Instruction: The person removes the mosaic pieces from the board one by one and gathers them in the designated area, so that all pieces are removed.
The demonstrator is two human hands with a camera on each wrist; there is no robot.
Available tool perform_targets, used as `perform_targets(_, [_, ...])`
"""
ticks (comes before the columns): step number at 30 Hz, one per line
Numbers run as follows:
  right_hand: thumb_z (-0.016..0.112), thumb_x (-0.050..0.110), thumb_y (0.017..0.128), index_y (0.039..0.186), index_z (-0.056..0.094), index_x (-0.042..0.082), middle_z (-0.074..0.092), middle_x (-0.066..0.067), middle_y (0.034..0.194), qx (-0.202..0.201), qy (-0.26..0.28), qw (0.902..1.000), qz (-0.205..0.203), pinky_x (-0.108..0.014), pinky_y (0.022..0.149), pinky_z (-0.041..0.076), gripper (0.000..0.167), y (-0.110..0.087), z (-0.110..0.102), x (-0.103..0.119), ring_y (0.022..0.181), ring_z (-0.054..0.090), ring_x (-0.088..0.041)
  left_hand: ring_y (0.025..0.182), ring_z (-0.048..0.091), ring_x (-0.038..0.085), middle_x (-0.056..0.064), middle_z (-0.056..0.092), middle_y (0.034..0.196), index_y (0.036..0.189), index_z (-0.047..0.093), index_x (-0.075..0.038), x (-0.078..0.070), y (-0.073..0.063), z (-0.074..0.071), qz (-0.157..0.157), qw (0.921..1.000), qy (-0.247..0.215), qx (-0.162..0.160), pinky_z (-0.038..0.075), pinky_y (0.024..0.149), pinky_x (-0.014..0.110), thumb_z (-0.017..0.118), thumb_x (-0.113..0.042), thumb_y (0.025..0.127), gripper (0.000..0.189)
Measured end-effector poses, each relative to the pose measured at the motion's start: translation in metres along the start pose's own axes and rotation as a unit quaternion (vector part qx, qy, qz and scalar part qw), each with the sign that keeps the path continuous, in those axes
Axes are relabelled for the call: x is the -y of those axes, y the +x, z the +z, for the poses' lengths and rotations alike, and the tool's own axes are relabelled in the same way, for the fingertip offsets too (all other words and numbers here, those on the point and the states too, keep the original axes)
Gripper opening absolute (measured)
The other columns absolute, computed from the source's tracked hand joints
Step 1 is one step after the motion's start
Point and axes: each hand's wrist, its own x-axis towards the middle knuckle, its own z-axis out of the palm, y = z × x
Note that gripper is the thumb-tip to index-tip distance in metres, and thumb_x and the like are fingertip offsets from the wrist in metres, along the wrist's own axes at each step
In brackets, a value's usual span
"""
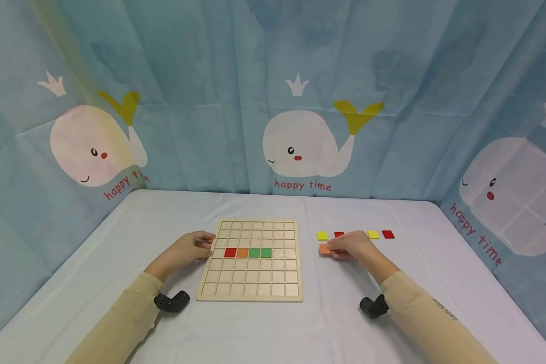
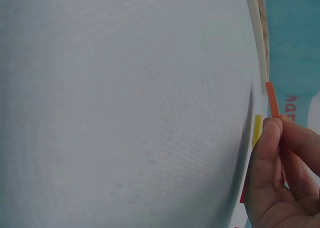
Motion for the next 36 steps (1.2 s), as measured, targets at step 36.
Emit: perform_targets(36, [0.072,0.019,0.091,0.123,0.065,-0.006,0.076,-0.004,0.095,-0.032,-0.042,0.9978,-0.041,-0.021,0.072,0.058,0.042,-0.007,0.002,0.004,0.074,0.069,-0.006,0.099,0.056,0.021,0.015,0.059,0.118,0.135,0.055,0.003,0.001,0.000,0.000,0.000,1.0000,0.007,-0.003,0.051,0.075,0.026,0.065,-0.001,0.085,0.051])
